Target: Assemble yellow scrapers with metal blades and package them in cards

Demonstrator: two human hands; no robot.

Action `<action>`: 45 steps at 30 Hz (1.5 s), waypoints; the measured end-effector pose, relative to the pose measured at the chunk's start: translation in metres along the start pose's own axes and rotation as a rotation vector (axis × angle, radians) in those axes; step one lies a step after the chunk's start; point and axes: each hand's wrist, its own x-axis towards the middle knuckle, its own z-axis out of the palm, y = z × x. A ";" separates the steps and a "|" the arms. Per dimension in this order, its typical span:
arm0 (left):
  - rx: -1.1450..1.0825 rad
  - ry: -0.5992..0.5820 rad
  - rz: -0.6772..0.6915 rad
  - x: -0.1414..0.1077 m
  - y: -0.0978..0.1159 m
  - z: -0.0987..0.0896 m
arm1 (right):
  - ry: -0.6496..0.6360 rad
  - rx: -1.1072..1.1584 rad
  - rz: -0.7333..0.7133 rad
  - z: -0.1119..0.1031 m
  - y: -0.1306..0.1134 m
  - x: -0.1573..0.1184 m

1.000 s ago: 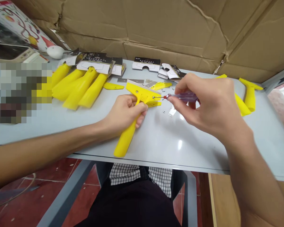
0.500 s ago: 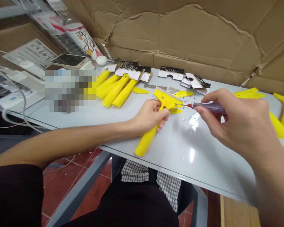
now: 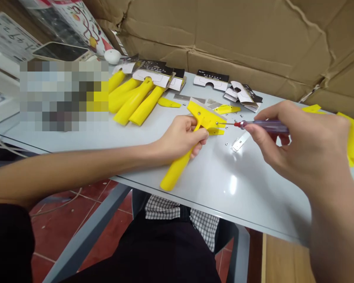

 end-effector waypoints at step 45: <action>0.047 0.031 0.011 -0.001 0.006 -0.002 | -0.085 0.143 -0.013 -0.007 -0.011 0.003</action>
